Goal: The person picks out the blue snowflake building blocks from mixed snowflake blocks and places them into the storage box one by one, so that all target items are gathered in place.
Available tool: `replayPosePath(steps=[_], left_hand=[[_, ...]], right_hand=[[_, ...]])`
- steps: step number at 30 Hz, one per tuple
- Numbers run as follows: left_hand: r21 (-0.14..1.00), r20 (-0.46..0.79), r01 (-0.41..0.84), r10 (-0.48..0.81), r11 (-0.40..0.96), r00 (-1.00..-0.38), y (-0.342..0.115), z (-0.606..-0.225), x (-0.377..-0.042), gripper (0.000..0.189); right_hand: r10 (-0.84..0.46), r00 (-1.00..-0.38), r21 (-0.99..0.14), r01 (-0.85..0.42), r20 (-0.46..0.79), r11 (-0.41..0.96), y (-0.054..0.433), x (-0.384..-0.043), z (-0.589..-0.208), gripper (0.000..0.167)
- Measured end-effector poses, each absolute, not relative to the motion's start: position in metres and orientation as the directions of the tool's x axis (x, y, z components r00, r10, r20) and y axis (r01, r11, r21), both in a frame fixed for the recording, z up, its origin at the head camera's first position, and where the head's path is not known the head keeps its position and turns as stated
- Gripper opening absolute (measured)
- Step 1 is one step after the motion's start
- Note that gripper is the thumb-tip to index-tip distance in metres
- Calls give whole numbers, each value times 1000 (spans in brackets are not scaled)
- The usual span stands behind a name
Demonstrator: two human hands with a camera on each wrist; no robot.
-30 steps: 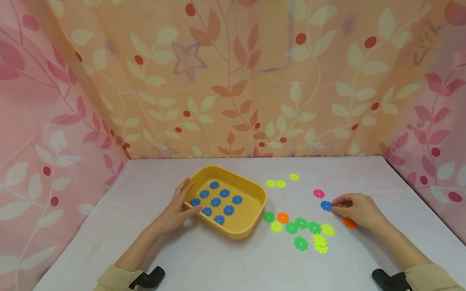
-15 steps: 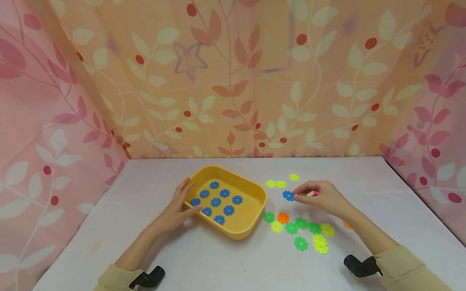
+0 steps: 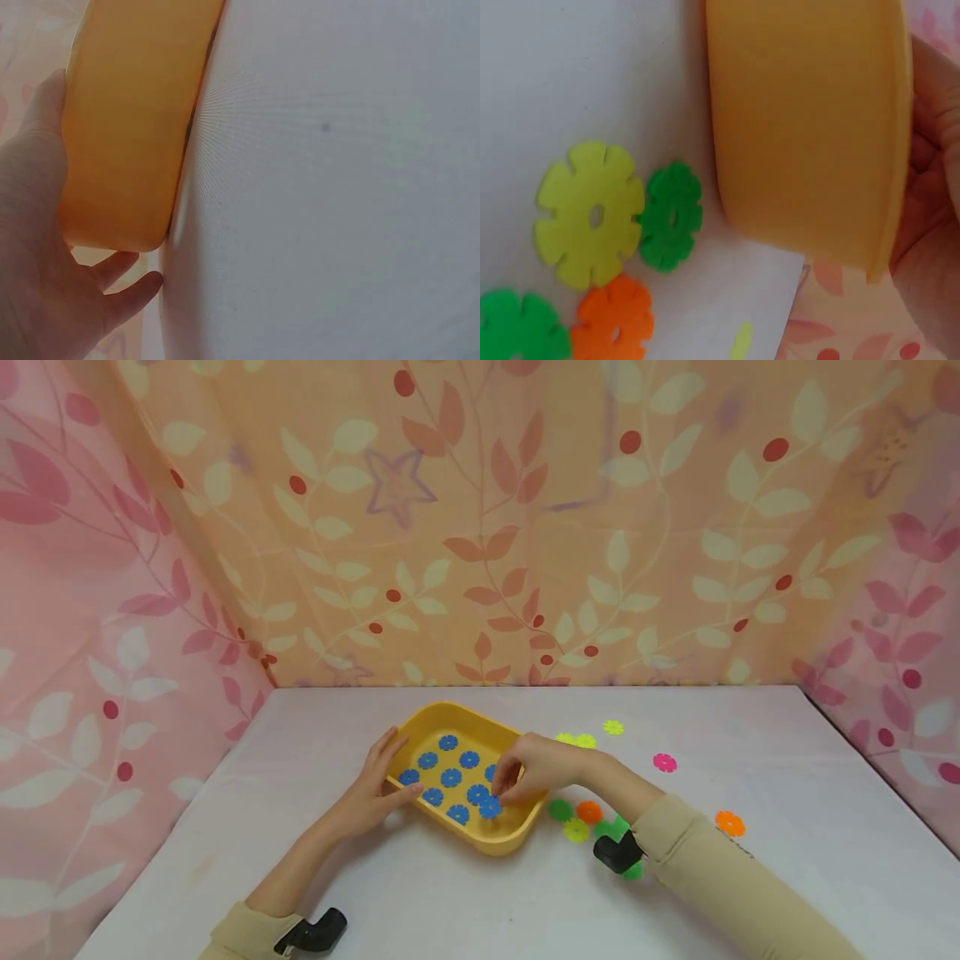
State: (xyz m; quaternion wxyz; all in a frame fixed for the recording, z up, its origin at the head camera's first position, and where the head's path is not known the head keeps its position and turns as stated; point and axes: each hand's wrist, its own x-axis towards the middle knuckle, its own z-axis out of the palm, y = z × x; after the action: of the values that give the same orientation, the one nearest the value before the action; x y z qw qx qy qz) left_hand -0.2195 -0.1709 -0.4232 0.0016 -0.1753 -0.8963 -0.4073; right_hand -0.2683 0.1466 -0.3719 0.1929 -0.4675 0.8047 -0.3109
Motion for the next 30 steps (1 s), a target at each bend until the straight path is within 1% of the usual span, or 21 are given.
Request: replayPosePath(steps=[1,3,7,13,17,25,28,30], left_hand=[[731,146,315,312,605,-939,-170,-423,-219,88],[731,150,318,312,604,-938,-170,-423,-219,88],[730,151,319,312,604,-938,-170,-421,-218,89],[731,142,311,310,607,-940,-171,-418,-216,89],[734,138,306,307,606,-942,-172,-418,-215,89],[731,147,310,303,608,-942,-172,-420,-216,88],[728,148,313,306,609,-940,-172,-422,-217,88],[726,149,314,307,611,-940,-172,-423,-217,88]], right_hand=[[-880,-472,-669,-638,-52,381,143,-269,-373,8],[-881,-459,-646,-640,-113,416,137,-269,-375,8],[-859,-473,-612,-625,-198,485,131,-269,-377,5],[-844,-483,-558,-644,-235,524,126,-268,-375,5],[-833,-491,-543,-641,-253,543,124,-268,-375,5],[-844,-489,-591,-622,-220,514,125,-269,-378,4],[-845,-507,-608,-620,-171,496,128,-269,-378,3],[-838,-533,-632,-611,-115,476,132,-268,-379,5]])
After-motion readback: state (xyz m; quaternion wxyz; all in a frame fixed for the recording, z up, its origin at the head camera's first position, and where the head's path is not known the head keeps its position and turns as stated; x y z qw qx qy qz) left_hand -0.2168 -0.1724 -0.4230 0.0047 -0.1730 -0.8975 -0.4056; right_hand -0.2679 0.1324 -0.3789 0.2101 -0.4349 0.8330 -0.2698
